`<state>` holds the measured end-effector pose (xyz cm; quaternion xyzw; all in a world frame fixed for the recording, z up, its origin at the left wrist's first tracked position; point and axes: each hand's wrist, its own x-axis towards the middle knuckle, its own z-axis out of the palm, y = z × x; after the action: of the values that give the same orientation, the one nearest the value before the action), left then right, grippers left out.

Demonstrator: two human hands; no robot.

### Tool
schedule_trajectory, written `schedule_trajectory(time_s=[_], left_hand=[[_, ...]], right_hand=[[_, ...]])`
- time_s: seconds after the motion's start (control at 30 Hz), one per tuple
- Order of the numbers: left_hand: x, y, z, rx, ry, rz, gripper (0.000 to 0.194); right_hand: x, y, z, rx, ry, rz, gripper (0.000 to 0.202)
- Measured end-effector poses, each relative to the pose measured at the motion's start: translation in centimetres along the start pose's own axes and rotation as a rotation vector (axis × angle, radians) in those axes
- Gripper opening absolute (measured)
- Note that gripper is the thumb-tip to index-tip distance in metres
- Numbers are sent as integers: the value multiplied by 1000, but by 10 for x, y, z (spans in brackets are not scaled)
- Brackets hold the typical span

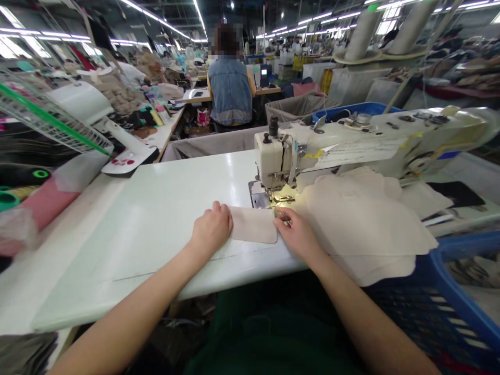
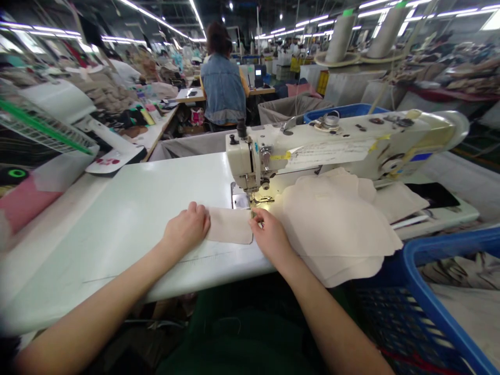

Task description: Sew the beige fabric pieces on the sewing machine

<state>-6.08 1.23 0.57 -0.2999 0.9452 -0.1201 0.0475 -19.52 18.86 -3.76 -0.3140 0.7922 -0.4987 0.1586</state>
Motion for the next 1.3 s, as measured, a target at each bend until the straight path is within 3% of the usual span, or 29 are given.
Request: schedule_trajectory(time_s=[0.43, 0.77, 0.9, 0.97, 1.03, 1.1, 1.17, 1.3], left_hand=[[-3, 1, -2, -7, -11, -3, 35], [-4, -1, -1, -8, -19, -19, 36], [-5, -1, -4, -6, -6, -38, 31], [-5, 3, -6, -10, 41, 32, 25], [-6, 14, -6, -60, 119, 251, 22], [-5, 27, -4, -160, 183, 542, 25], [-2, 40, 1, -245, 210, 708, 29], [11, 55, 6, -264, 210, 671, 32]], right_hand=[[6, -8, -2, -81, -203, 59, 70], [-8, -16, -2, -387, -177, -62, 70], [-20, -15, -3, -526, -61, -131, 63], [-25, -12, -3, -563, -14, -206, 40], [-28, -8, -4, -593, -50, -299, 13], [-30, -5, -5, -632, -116, -367, 10], [-30, -3, -6, -673, -157, -389, 11], [-22, -6, -8, -733, -170, -352, 18]])
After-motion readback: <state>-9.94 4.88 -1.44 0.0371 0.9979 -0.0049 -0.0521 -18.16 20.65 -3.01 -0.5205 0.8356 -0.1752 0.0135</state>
